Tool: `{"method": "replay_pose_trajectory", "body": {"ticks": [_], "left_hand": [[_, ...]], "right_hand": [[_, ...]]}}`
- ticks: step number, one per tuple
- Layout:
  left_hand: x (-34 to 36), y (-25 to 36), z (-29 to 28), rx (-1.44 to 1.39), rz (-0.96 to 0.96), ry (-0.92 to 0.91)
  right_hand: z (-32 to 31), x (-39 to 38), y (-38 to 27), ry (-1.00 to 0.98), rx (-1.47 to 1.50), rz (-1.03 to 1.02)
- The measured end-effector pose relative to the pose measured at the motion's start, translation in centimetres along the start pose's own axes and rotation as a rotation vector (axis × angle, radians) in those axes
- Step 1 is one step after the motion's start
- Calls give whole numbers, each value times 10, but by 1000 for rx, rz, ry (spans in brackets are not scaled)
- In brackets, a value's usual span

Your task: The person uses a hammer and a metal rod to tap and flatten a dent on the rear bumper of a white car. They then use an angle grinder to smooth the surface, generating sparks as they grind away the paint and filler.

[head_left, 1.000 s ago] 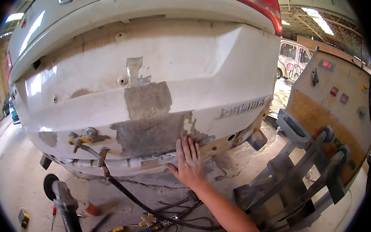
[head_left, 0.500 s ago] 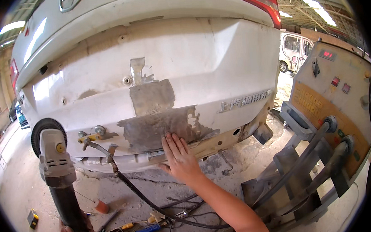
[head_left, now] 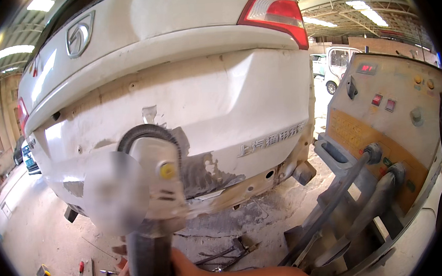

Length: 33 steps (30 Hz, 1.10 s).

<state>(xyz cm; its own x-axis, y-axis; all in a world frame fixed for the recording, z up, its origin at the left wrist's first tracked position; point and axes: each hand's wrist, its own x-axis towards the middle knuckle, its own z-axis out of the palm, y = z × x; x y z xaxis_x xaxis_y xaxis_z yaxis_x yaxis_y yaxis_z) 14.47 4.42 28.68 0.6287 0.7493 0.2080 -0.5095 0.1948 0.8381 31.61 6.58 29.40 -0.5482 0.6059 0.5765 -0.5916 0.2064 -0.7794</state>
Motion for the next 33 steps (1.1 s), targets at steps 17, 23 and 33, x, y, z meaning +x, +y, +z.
{"method": "replay_pose_trajectory", "body": {"ticks": [17, 23, 33], "left_hand": [[97, -38, 39, 1453, 419, -51], [98, -87, 5, 1262, 170, -118], [32, -126, -116, 1432, -92, 105]], "right_hand": [[-61, -14, -88, 625, -79, -303], [-98, -26, -95, 987, -132, -277], [-78, -21, -103, 901, -301, -379]]}}
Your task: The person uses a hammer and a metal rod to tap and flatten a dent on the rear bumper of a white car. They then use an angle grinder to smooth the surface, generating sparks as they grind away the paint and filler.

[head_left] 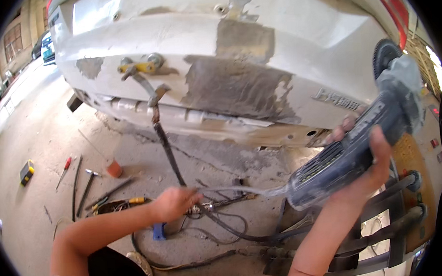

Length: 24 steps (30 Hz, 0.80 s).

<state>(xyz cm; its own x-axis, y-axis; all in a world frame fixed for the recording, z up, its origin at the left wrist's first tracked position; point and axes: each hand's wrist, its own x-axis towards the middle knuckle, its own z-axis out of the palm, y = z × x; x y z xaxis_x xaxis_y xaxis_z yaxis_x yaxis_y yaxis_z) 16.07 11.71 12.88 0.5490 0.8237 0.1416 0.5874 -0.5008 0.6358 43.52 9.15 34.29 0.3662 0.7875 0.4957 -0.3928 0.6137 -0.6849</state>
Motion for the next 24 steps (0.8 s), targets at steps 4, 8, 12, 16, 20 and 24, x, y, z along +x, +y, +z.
{"method": "replay_pose_trajectory", "body": {"ticks": [4, 8, 12, 16, 20, 24], "left_hand": [[-2, 22, -46, 35, 0, 114], [-5, 51, -76, 2, -65, 292], [-4, 74, -99, 10, 3, 439], [-7, 151, -152, 304, 247, 819], [3, 136, -132, 375, 362, 234], [2, 107, -95, 647, 259, -268]], "right_hand": [[8, 1, -1, 5, -24, -42], [8, 4, -3, -16, 8, -34], [3, 6, -8, -28, 36, -2], [-5, 9, -10, -83, 161, 45], [-13, 13, -5, 26, -15, 29], [-19, 21, 7, 101, -183, 24]]}}
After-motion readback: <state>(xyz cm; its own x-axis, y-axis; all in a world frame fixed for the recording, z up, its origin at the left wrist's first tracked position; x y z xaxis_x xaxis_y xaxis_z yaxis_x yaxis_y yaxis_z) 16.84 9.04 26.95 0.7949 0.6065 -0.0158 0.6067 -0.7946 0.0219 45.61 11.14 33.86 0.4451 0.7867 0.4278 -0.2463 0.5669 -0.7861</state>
